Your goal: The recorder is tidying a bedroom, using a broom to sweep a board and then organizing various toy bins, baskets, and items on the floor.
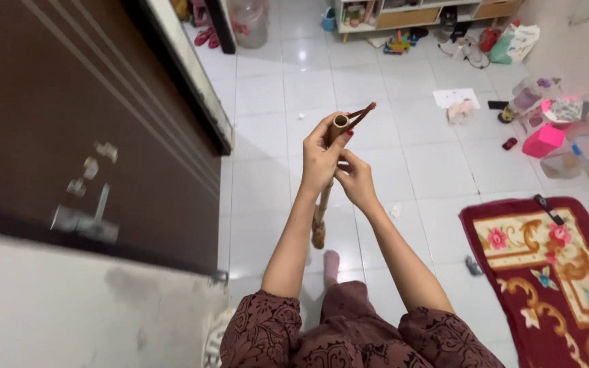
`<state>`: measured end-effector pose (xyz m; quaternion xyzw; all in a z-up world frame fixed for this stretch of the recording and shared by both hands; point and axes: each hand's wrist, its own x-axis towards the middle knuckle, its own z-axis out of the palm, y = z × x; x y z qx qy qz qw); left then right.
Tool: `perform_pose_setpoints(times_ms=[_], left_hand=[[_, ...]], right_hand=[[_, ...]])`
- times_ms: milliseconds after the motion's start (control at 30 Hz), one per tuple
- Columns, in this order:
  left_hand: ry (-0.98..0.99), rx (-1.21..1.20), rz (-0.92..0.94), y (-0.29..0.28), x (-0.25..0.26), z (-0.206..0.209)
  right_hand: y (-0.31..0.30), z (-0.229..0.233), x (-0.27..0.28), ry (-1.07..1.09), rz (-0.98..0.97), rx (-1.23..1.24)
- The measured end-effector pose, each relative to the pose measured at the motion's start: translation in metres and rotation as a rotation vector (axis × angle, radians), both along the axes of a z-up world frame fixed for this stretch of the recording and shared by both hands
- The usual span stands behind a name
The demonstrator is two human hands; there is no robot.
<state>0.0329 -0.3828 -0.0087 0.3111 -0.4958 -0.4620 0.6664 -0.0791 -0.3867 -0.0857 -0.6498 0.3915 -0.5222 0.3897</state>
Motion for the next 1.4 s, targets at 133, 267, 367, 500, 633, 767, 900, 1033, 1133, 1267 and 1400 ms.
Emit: perform_pose_setpoints(times_ms=[133,267,367,500,633,767,900,1033,1133,1267,1400], left_hand=[[0.031,-0.015,0.022,-0.109,0.001,-0.004],[0.040,-0.052,0.051,-0.230,0.024,0.005],[0.055,-0.055,0.049,-0.308,0.045,0.007],[-0.033,-0.014,-0.015,-0.426,0.071,-0.026],[0.006,0.013,-0.093,-0.551,0.062,-0.068],[-0.012,-0.013,-0.152,-0.667,0.045,-0.030],[0.027,-0.021,-0.277,-0.774,0.005,-0.011],[0.004,-0.090,-0.283,-0.875,-0.045,-0.003],[0.082,-0.098,-0.348,-0.954,-0.080,-0.009],[0.090,-0.150,-0.346,-1.088,-0.129,0.005],[0.110,-0.229,-0.328,-1.193,-0.167,0.028]], right_hand=[[-0.104,-0.006,0.004,-0.028,0.006,-0.019],[-0.225,0.009,0.026,0.057,0.015,-0.017],[-0.302,0.014,0.042,0.038,0.066,-0.002],[-0.405,0.008,0.059,0.039,0.084,0.147],[-0.520,-0.036,0.051,0.065,0.032,-0.005],[-0.630,-0.010,0.039,0.040,-0.059,-0.020],[-0.728,-0.001,0.007,-0.004,-0.156,0.003],[-0.827,0.002,-0.037,0.001,-0.250,0.006],[-0.903,-0.003,-0.074,0.022,-0.274,-0.021],[-1.026,0.018,-0.125,0.000,-0.292,0.009],[-1.131,0.035,-0.168,-0.010,-0.282,-0.089]])
